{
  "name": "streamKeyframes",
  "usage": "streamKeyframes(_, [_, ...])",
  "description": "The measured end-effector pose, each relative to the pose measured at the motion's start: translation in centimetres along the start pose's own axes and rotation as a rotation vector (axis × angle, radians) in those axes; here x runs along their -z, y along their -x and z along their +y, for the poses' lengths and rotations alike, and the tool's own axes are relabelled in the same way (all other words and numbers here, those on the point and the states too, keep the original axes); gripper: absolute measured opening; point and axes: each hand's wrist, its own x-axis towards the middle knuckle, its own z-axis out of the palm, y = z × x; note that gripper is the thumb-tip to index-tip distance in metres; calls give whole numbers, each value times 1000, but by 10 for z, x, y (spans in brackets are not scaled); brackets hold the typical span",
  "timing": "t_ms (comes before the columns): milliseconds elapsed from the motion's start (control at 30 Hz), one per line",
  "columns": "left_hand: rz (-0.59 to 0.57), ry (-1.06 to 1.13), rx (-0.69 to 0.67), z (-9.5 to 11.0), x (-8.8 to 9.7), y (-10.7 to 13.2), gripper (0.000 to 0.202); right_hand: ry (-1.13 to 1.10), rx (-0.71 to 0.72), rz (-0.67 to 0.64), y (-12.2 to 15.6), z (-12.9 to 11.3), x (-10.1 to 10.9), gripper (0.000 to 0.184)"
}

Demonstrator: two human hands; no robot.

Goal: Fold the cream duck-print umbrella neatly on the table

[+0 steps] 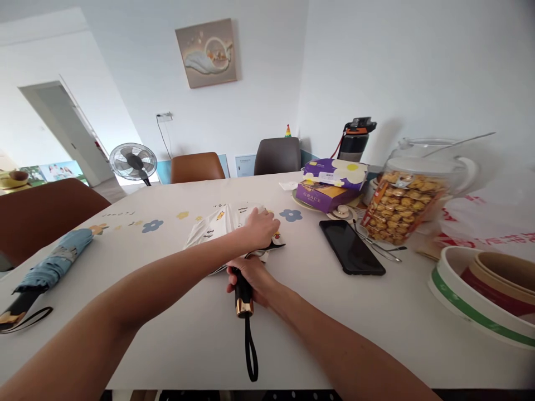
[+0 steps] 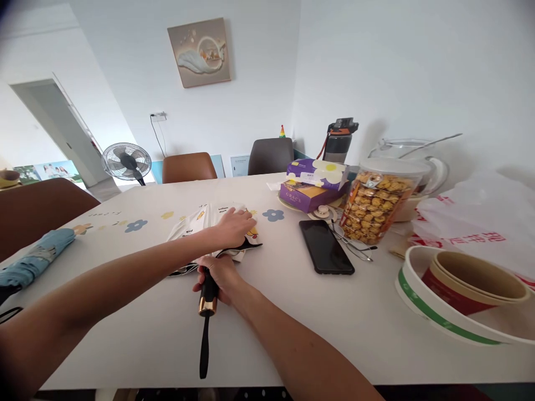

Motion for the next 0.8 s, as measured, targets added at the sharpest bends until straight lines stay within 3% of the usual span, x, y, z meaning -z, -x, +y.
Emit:
streamKeyframes(133, [97,-165,-11,11,0,-23,24,2,2,-16,2,-1,1,8])
streamKeyframes(300, [325,-69,117,-14,17,-23,25,72,-59,9,3,-4,1,17])
streamKeyframes(433, [611,267,273,-44,29,16,41,89,-98,-7,-3,0,4,20])
streamKeyframes(567, [844,770,393,-68,27,64,42,59,-86,-8,-5,1,3,18])
streamKeyframes(667, [855,1097,545,-79,16,94,46,63,-90,16,-1,-3,-1,20])
streamKeyframes(800, [791,1243,780,-88,-4,120,49,44,-83,29,1,-5,-3,18])
